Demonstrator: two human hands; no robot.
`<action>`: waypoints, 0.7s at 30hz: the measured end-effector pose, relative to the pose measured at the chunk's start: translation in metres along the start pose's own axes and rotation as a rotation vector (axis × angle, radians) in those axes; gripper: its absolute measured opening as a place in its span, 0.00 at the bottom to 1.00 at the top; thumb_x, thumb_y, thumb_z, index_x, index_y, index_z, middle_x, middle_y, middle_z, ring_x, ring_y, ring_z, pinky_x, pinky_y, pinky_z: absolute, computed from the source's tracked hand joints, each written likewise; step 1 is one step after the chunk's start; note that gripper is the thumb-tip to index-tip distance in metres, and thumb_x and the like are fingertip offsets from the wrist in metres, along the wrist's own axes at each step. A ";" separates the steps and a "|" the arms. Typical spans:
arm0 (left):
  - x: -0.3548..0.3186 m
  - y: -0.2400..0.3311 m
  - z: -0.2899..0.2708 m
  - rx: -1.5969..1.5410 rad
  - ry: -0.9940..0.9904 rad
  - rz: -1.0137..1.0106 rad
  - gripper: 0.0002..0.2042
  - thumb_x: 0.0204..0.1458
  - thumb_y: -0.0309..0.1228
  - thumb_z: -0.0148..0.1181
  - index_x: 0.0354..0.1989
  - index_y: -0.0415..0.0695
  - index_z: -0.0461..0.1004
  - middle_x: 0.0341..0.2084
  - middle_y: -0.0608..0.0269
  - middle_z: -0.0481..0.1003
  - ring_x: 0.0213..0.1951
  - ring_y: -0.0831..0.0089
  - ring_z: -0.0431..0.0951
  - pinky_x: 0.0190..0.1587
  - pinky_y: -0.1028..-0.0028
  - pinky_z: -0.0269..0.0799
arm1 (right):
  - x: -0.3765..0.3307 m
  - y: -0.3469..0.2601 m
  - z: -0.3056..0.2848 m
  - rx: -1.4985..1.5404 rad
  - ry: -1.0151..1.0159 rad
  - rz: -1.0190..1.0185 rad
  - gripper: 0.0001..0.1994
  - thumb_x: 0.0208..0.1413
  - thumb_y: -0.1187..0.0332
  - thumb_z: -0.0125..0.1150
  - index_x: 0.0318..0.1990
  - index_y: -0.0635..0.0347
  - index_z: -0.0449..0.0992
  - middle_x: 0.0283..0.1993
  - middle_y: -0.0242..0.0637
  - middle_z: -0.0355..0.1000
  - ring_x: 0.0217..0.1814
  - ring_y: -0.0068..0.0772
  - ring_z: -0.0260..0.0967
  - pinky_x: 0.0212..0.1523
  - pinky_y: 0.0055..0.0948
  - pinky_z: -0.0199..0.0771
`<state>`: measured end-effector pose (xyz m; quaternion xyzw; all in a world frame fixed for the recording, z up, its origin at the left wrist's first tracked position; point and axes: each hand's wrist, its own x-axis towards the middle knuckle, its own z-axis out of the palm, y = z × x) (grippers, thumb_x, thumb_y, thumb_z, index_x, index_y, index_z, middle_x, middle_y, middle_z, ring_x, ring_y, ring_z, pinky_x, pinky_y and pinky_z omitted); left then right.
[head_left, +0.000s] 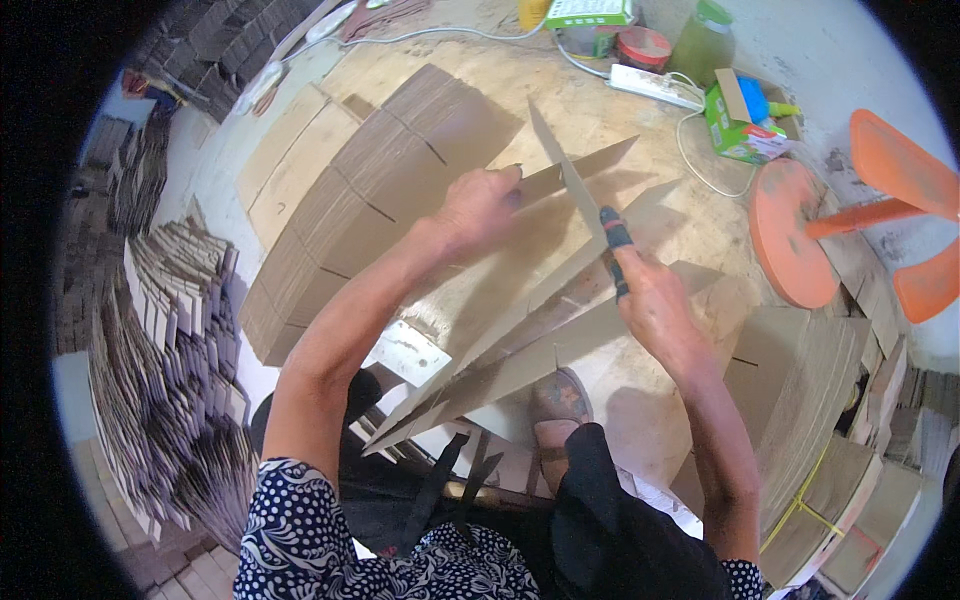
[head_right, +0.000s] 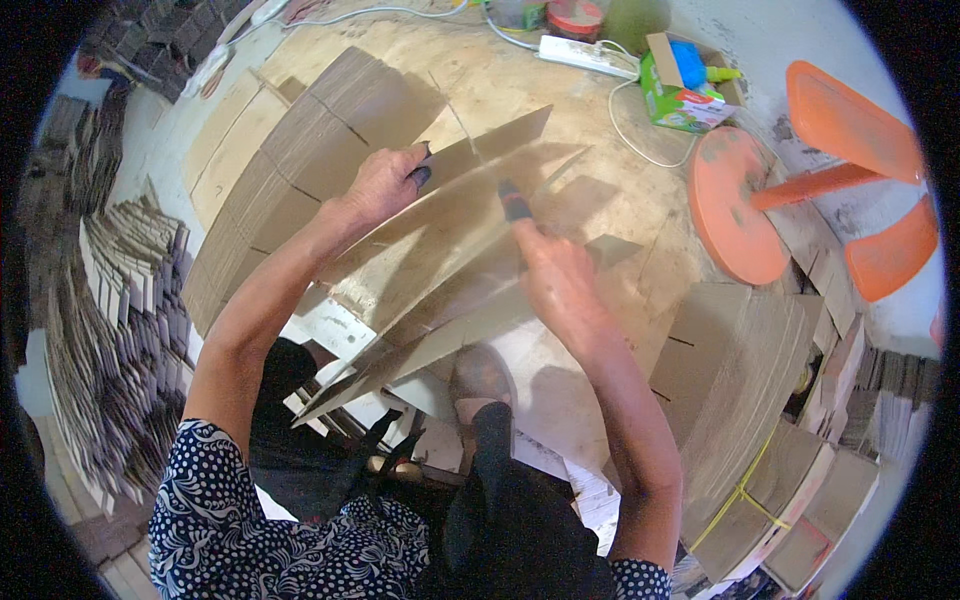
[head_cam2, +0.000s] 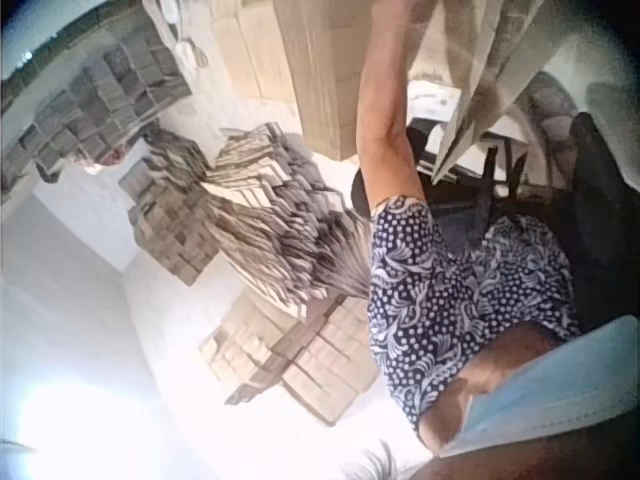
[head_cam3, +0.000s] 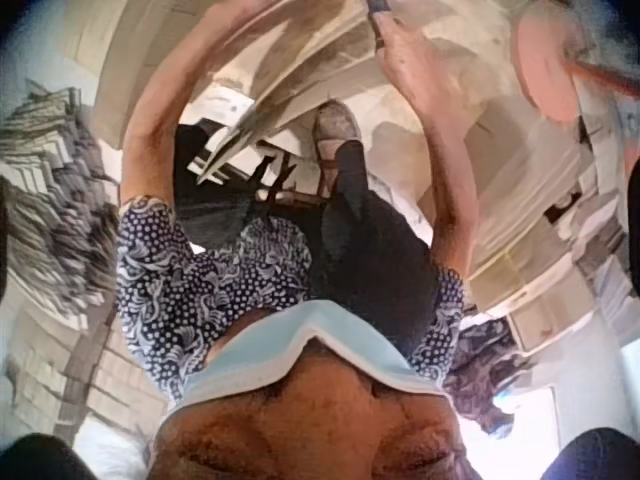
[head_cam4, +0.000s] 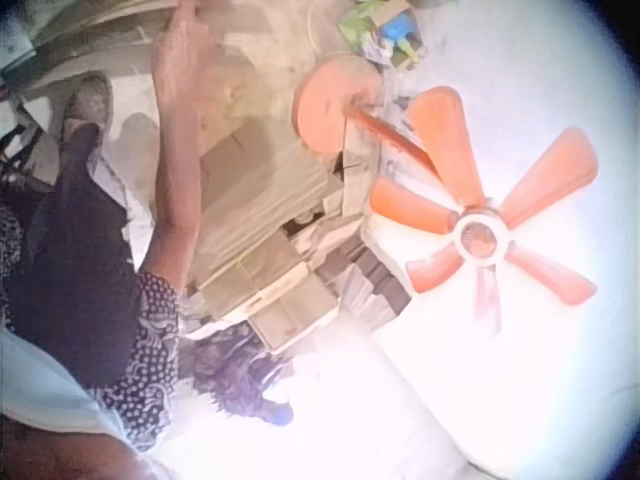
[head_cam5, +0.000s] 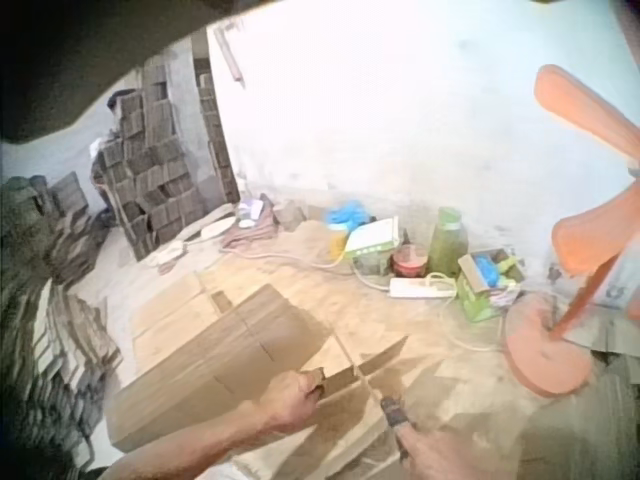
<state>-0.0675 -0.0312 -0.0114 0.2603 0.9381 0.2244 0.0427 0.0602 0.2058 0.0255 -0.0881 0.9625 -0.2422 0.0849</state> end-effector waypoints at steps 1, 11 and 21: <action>0.004 -0.001 0.002 0.000 0.005 0.040 0.03 0.49 0.27 0.53 0.32 0.43 0.70 0.22 0.44 0.72 0.29 0.44 0.73 0.33 0.53 0.68 | 0.010 0.005 0.008 -0.027 -0.062 0.047 0.26 0.50 0.77 0.47 0.60 0.52 0.58 0.32 0.53 0.73 0.37 0.56 0.72 0.37 0.50 0.70; -0.090 0.053 -0.017 0.156 -0.182 0.506 0.13 0.41 0.28 0.60 0.35 0.35 0.68 0.59 0.43 0.57 0.61 0.38 0.54 0.61 0.48 0.55 | 0.033 0.019 0.009 -0.162 -0.161 -0.086 0.12 0.50 0.78 0.47 0.44 0.62 0.66 0.32 0.53 0.73 0.37 0.55 0.73 0.35 0.49 0.73; -0.236 0.053 -0.025 0.082 -0.432 0.119 0.24 0.46 0.43 0.58 0.45 0.35 0.71 0.55 0.40 0.62 0.61 0.51 0.58 0.66 0.49 0.41 | 0.042 0.101 -0.073 -0.519 0.424 -0.130 0.10 0.51 0.74 0.49 0.41 0.59 0.71 0.59 0.50 0.59 0.63 0.53 0.54 0.58 0.54 0.55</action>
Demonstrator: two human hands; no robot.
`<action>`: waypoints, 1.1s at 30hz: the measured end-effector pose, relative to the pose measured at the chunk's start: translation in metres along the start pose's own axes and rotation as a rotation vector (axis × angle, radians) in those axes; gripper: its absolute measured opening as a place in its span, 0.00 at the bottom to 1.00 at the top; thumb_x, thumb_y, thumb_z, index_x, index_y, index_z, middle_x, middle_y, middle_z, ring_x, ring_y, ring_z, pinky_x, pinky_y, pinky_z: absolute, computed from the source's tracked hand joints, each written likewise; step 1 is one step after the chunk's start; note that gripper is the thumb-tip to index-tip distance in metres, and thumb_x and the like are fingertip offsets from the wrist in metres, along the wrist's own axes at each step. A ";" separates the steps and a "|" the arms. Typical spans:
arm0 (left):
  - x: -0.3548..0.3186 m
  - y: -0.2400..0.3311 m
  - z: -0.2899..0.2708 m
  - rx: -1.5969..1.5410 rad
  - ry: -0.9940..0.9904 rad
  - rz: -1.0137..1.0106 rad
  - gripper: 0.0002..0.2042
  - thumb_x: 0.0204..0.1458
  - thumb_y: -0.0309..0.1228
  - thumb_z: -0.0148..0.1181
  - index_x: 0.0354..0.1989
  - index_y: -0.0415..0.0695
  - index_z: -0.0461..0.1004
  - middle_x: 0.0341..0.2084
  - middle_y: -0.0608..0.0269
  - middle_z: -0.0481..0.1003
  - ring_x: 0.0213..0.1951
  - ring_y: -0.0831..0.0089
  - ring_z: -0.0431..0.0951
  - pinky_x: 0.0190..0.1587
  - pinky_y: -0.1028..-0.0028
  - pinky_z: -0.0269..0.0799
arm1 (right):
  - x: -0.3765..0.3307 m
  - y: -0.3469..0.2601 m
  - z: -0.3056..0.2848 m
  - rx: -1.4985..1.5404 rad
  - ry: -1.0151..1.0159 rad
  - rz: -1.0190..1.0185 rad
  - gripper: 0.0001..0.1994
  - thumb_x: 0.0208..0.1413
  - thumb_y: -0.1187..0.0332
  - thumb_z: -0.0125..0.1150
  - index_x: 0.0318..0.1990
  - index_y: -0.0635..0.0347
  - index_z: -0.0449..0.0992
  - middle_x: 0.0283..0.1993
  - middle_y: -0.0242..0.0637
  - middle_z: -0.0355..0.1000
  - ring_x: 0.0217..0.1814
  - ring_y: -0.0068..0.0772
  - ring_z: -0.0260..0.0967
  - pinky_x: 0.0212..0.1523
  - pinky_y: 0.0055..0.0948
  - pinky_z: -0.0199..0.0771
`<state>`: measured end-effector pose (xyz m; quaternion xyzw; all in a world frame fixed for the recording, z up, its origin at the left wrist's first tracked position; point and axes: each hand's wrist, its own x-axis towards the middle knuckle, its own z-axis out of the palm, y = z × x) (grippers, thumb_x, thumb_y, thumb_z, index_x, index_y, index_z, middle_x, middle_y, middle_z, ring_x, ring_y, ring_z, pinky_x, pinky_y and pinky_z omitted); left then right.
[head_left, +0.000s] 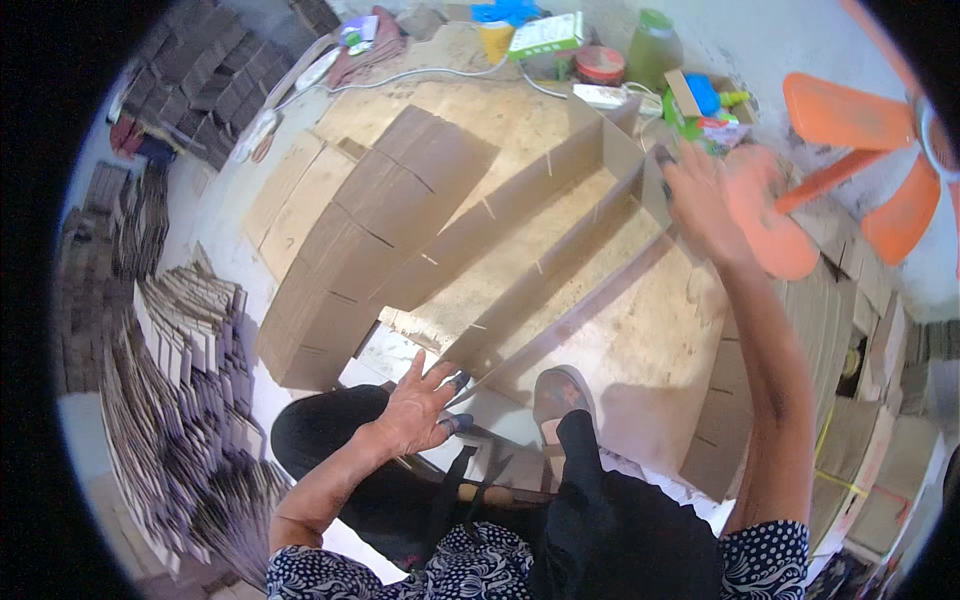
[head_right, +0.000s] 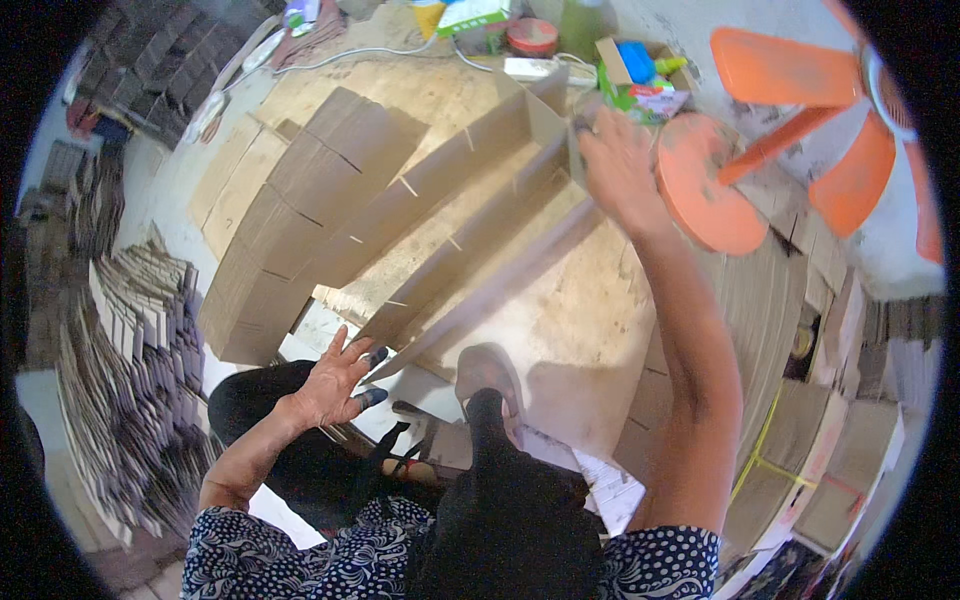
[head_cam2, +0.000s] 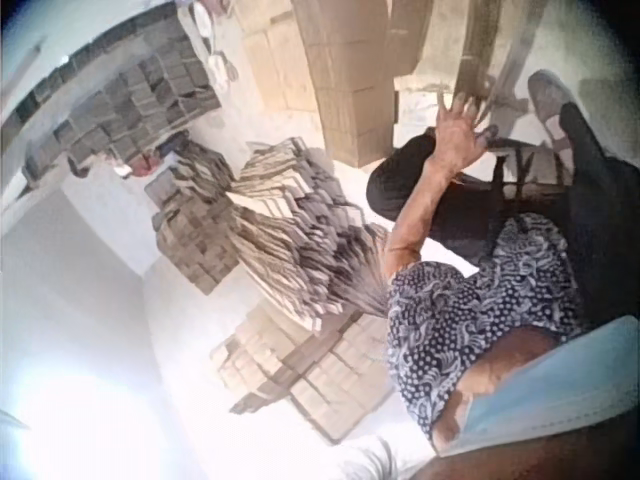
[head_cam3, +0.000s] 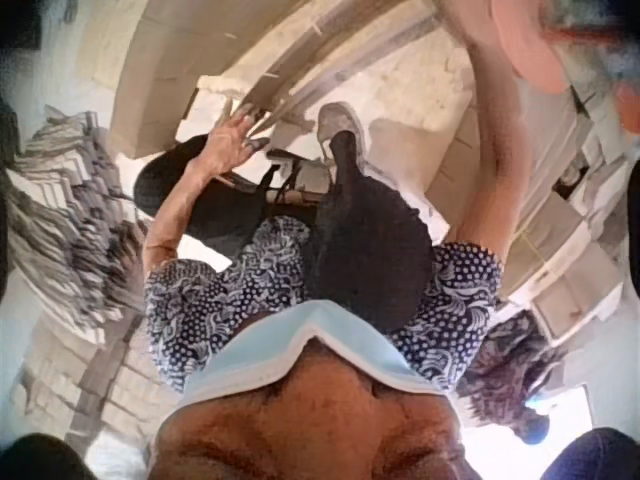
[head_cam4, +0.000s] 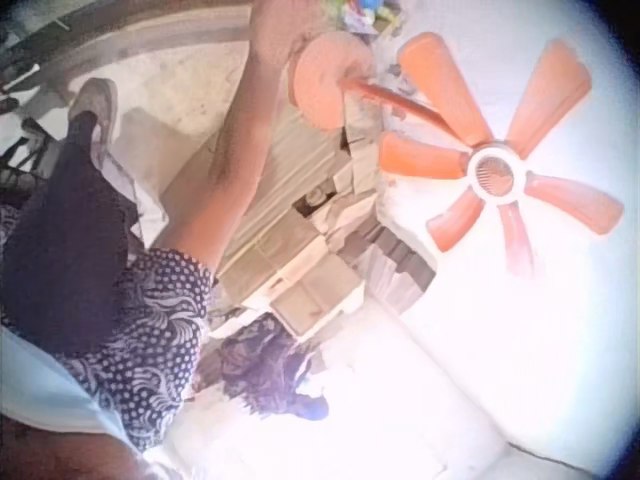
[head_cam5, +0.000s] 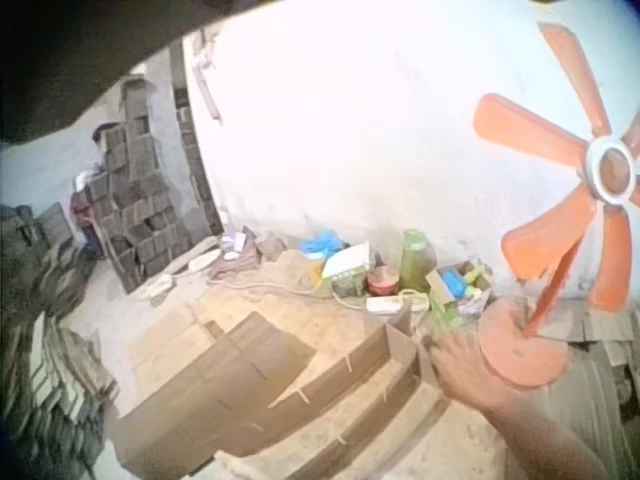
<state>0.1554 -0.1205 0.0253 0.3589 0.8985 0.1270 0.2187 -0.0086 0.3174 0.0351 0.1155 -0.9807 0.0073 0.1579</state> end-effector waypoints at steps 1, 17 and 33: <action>-0.001 0.002 0.004 -0.004 -0.007 -0.033 0.24 0.46 0.43 0.58 0.45 0.35 0.71 0.55 0.39 0.61 0.61 0.50 0.58 0.66 0.49 0.41 | -0.019 0.005 -0.006 0.018 0.039 -0.033 0.10 0.50 0.74 0.50 0.41 0.60 0.72 0.60 0.51 0.57 0.64 0.54 0.52 0.59 0.52 0.55; 0.011 0.042 0.032 -0.221 0.209 -0.172 0.10 0.40 0.19 0.51 0.34 0.35 0.68 0.57 0.35 0.58 0.51 0.40 0.67 0.50 0.56 0.70 | -0.381 -0.027 -0.046 -0.142 -0.193 0.676 0.38 0.45 0.58 0.65 0.63 0.60 0.54 0.67 0.51 0.50 0.69 0.54 0.47 0.62 0.55 0.50; 0.012 0.075 0.062 -0.227 0.220 -0.210 0.08 0.44 0.20 0.49 0.34 0.36 0.67 0.41 0.41 0.68 0.43 0.44 0.71 0.41 0.54 0.70 | -0.260 -0.098 -0.090 1.622 0.393 1.094 0.27 0.57 0.61 0.56 0.63 0.54 0.59 0.54 0.32 0.65 0.48 0.24 0.63 0.49 0.25 0.67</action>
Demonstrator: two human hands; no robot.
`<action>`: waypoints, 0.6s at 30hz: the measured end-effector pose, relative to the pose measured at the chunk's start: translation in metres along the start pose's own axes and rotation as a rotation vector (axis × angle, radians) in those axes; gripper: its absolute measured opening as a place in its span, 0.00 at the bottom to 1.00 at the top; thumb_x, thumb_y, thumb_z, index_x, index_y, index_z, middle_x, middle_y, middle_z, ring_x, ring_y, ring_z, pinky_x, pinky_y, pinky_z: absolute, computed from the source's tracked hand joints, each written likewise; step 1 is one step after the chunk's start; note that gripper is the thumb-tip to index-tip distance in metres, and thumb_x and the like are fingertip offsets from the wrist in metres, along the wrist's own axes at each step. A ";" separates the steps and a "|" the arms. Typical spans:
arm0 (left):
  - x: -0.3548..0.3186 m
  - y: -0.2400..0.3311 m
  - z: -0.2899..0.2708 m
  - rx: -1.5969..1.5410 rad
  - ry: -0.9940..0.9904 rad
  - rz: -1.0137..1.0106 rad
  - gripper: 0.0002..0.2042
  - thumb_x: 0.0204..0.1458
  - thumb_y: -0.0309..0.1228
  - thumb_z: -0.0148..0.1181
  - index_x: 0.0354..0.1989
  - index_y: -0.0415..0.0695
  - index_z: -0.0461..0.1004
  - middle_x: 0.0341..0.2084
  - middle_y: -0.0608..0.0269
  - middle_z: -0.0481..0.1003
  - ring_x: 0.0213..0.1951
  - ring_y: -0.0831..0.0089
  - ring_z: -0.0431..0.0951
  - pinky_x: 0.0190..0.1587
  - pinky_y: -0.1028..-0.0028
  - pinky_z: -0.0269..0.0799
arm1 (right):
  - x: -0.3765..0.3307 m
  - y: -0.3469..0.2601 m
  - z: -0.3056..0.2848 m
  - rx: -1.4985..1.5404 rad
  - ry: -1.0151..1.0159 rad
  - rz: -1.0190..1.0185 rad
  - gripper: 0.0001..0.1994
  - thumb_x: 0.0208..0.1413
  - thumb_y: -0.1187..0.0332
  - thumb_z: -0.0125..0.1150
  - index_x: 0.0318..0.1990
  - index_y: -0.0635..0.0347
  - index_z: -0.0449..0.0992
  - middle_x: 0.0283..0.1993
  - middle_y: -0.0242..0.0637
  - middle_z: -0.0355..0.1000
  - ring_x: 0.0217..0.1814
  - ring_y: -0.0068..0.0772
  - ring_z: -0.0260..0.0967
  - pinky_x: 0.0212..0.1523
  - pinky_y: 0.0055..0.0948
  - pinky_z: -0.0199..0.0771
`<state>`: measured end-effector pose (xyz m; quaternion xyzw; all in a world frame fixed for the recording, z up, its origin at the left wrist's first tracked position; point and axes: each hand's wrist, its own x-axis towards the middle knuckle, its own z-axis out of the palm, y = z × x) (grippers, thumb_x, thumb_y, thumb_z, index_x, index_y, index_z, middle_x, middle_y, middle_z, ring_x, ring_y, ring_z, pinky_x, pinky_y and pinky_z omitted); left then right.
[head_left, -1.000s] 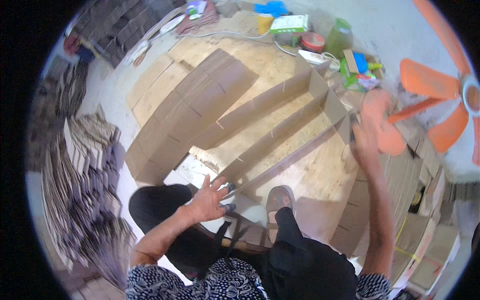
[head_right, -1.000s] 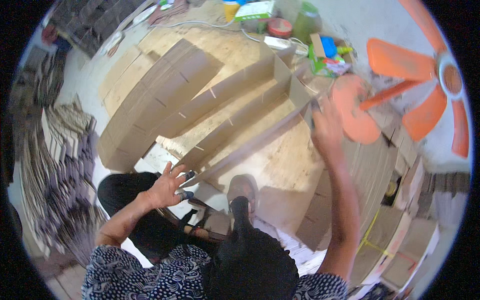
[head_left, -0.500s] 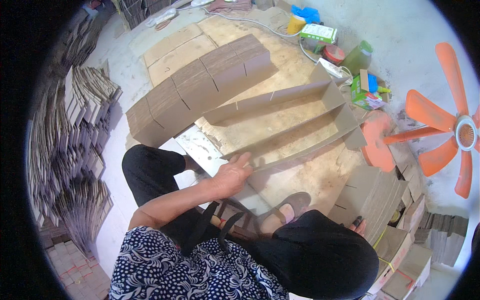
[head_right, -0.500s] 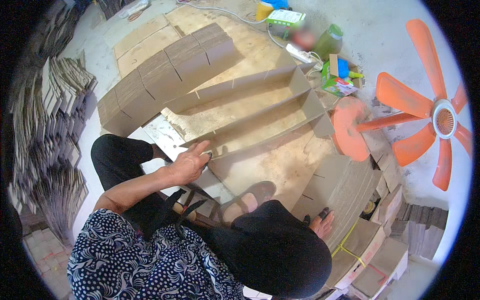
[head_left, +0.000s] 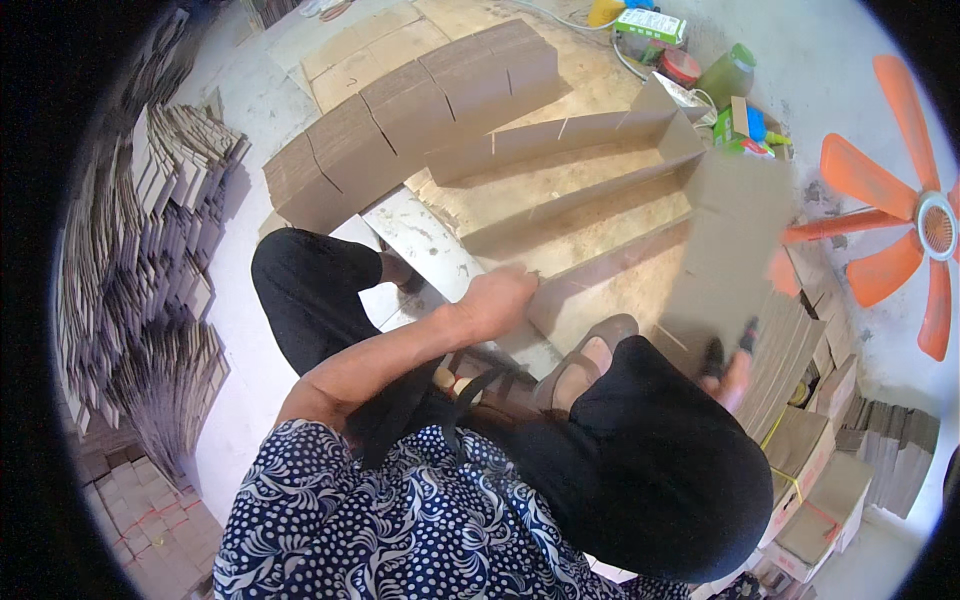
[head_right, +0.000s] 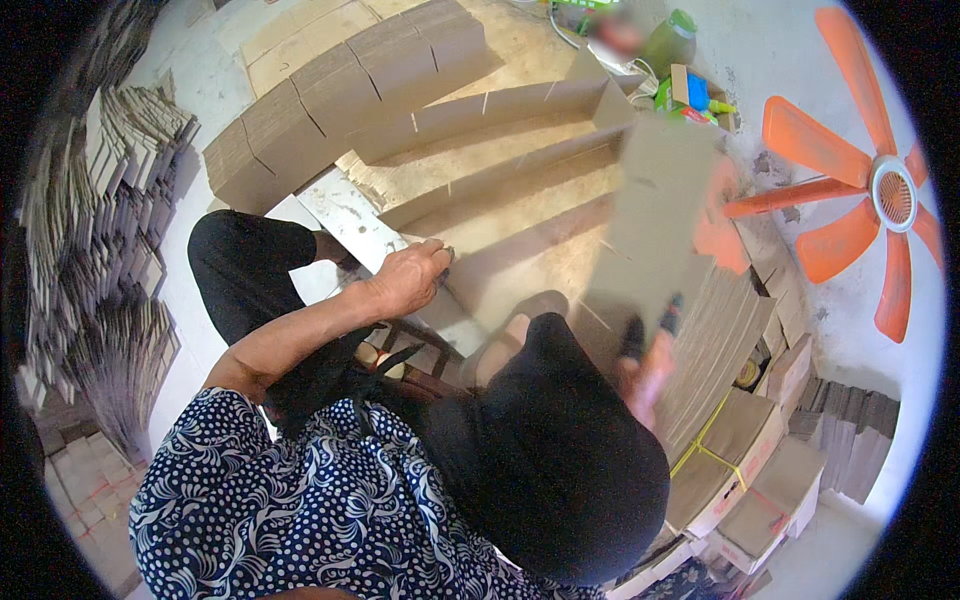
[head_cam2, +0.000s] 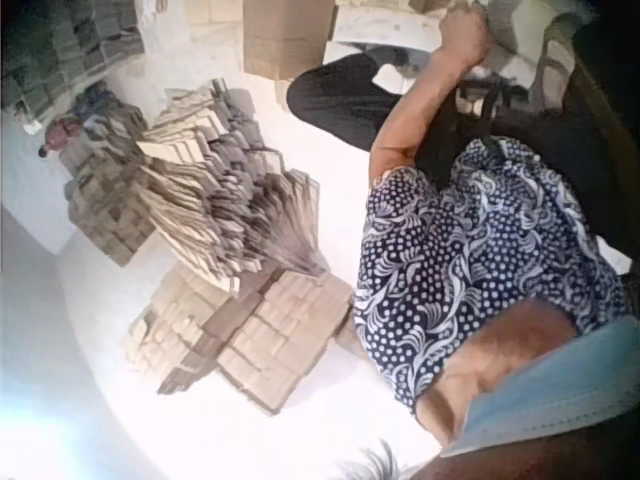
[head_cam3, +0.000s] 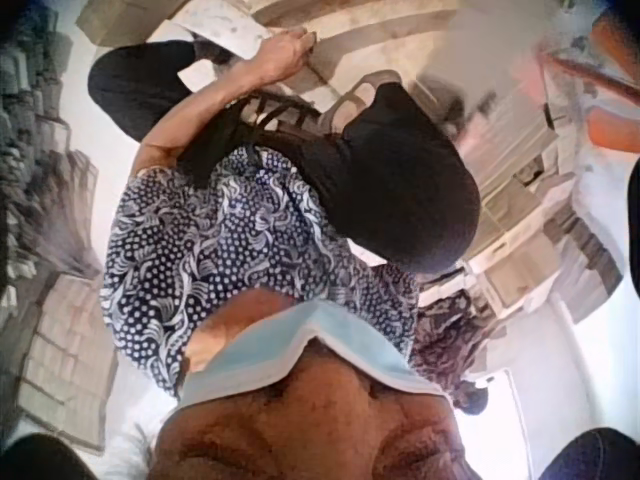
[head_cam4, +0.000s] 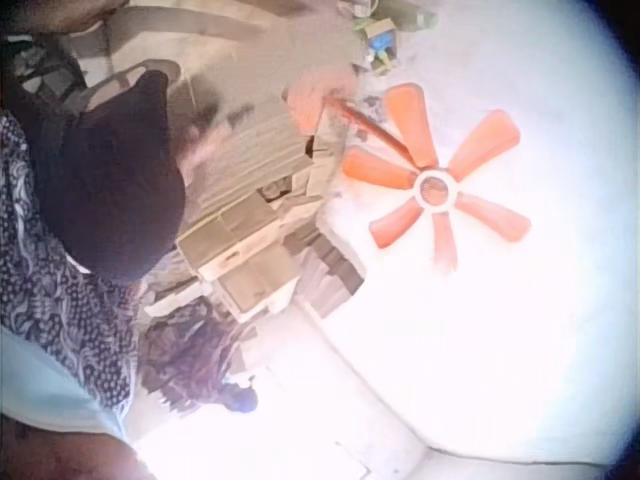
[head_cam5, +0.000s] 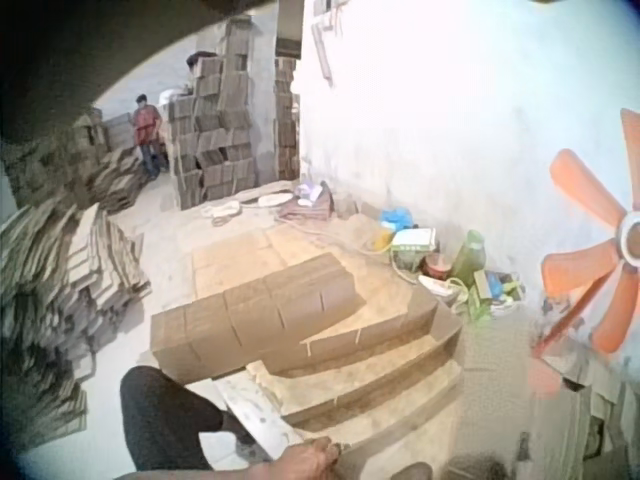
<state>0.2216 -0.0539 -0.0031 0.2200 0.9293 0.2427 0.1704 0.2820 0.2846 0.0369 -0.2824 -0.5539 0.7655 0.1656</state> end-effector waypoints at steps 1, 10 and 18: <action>0.003 0.001 0.002 -0.008 -0.010 -0.012 0.07 0.44 0.20 0.49 0.34 0.36 0.66 0.38 0.42 0.69 0.39 0.46 0.73 0.38 0.54 0.71 | 0.006 0.003 0.017 0.130 -0.074 0.175 0.27 0.57 0.63 0.56 0.64 0.56 0.59 0.54 0.33 0.66 0.46 0.24 0.64 0.49 0.25 0.67; 0.008 0.005 0.009 0.017 0.107 0.006 0.06 0.46 0.21 0.48 0.34 0.35 0.65 0.21 0.45 0.74 0.26 0.46 0.76 0.28 0.56 0.71 | 0.029 -0.014 0.136 -0.914 -0.926 -0.537 0.27 0.50 0.86 0.49 0.60 0.67 0.59 0.56 0.51 0.67 0.56 0.41 0.67 0.53 0.28 0.65; 0.010 0.005 0.008 0.034 0.114 0.003 0.07 0.44 0.21 0.47 0.34 0.35 0.64 0.19 0.43 0.73 0.26 0.46 0.76 0.28 0.55 0.71 | 0.033 -0.023 0.154 -0.983 -0.969 -0.635 0.31 0.44 0.86 0.48 0.61 0.64 0.58 0.45 0.57 0.69 0.48 0.55 0.68 0.45 0.35 0.68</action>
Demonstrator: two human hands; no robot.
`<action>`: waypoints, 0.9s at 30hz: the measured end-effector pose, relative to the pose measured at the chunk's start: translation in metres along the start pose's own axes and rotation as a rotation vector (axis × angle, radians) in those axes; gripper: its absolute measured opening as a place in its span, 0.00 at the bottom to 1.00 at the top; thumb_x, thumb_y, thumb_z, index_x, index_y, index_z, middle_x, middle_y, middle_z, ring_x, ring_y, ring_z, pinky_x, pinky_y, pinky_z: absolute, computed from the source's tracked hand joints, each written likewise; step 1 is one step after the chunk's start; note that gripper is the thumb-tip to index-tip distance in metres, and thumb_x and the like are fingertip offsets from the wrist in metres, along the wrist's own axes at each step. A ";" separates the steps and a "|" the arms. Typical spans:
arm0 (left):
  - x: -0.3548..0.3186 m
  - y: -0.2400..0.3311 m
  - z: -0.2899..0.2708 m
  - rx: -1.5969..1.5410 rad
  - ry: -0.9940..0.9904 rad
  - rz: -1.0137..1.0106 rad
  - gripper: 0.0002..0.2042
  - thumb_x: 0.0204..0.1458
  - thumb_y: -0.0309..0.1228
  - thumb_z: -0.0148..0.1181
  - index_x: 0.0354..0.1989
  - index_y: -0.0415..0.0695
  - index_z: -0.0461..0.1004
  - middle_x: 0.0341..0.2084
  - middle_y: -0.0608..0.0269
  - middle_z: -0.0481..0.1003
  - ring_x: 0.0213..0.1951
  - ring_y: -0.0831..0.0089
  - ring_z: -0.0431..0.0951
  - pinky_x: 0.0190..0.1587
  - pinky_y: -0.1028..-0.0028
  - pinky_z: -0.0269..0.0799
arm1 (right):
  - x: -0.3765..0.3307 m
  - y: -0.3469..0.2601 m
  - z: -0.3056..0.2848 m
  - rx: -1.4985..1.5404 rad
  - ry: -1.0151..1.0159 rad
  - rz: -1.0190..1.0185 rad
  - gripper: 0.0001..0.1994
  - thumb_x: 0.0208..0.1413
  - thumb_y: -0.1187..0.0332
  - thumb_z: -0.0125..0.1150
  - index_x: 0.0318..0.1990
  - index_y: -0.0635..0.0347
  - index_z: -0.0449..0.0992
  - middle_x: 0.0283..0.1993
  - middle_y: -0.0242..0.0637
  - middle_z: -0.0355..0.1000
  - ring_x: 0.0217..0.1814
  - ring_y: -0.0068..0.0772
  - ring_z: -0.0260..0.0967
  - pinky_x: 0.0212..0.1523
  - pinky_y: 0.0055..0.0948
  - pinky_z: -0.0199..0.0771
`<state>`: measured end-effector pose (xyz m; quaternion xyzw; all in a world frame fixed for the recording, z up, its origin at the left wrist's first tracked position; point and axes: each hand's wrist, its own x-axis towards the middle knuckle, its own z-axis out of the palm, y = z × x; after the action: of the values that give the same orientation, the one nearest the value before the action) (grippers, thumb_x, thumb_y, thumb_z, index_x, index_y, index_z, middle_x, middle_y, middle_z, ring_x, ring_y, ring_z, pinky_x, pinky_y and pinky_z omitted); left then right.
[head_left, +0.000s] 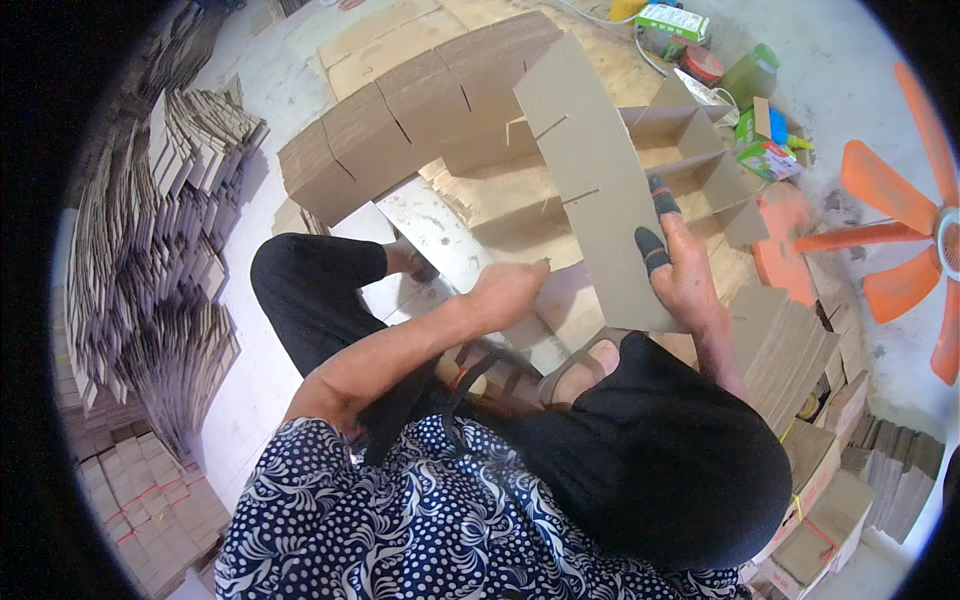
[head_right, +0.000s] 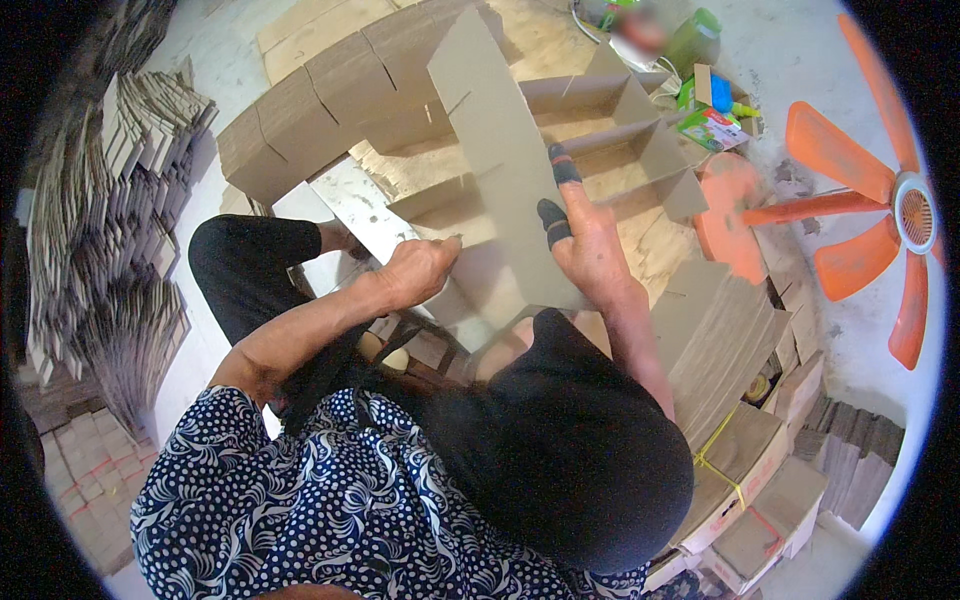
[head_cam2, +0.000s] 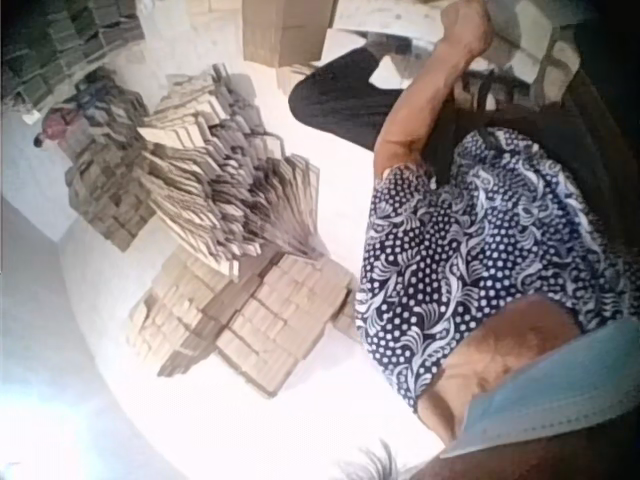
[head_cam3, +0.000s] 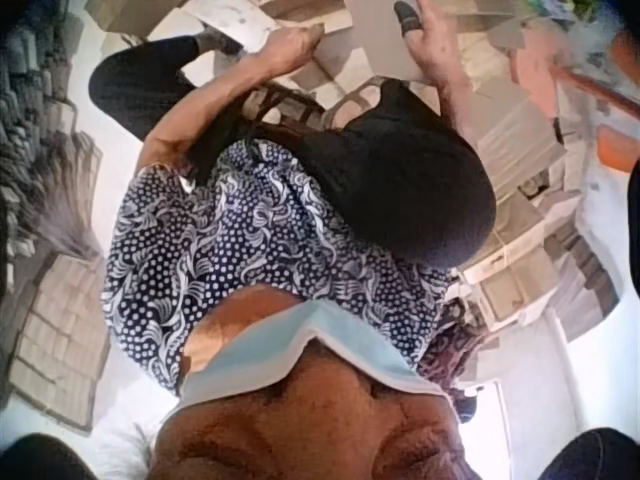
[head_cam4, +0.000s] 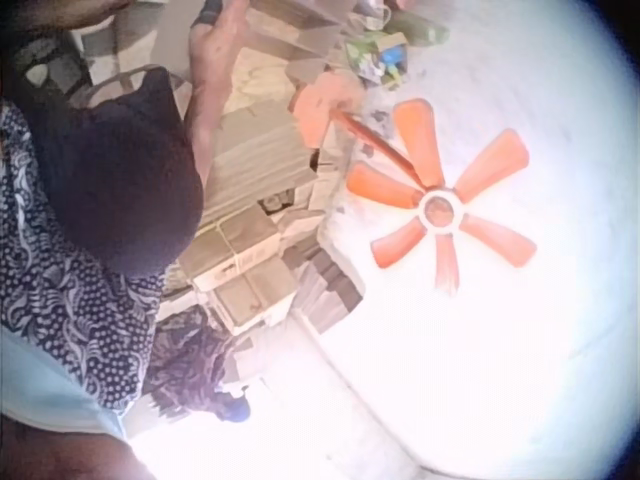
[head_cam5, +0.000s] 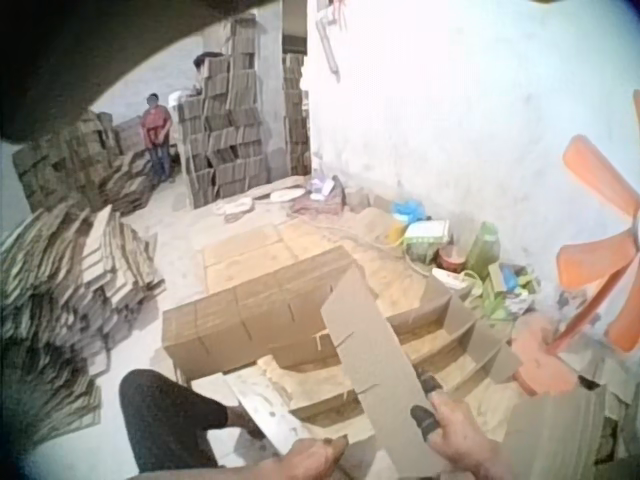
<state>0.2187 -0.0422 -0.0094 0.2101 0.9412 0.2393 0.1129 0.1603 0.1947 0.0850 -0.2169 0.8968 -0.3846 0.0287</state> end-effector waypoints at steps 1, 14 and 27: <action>0.001 0.001 0.000 -0.002 -0.006 0.002 0.08 0.45 0.21 0.47 0.34 0.35 0.65 0.19 0.43 0.73 0.26 0.46 0.76 0.28 0.54 0.71 | 0.002 0.011 0.004 -0.021 0.019 -0.041 0.33 0.42 0.86 0.48 0.62 0.62 0.57 0.40 0.59 0.69 0.42 0.59 0.68 0.41 0.39 0.68; -0.001 0.002 0.000 -0.034 -0.038 -0.017 0.09 0.45 0.22 0.48 0.36 0.36 0.65 0.20 0.43 0.73 0.27 0.45 0.76 0.28 0.54 0.71 | -0.003 0.000 0.040 -0.063 -0.001 0.083 0.39 0.41 0.84 0.53 0.65 0.60 0.49 0.35 0.59 0.71 0.37 0.61 0.70 0.35 0.45 0.71; 0.001 0.003 -0.017 -0.060 -0.171 -0.052 0.10 0.44 0.23 0.49 0.37 0.36 0.67 0.25 0.42 0.74 0.32 0.45 0.76 0.33 0.52 0.71 | 0.017 -0.002 0.043 0.081 -0.095 0.040 0.21 0.40 0.83 0.52 0.46 0.61 0.66 0.33 0.59 0.71 0.37 0.63 0.69 0.37 0.50 0.69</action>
<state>0.2132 -0.0464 0.0064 0.2019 0.9257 0.2455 0.2052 0.1548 0.1574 0.0584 -0.2158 0.8822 -0.4092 0.0876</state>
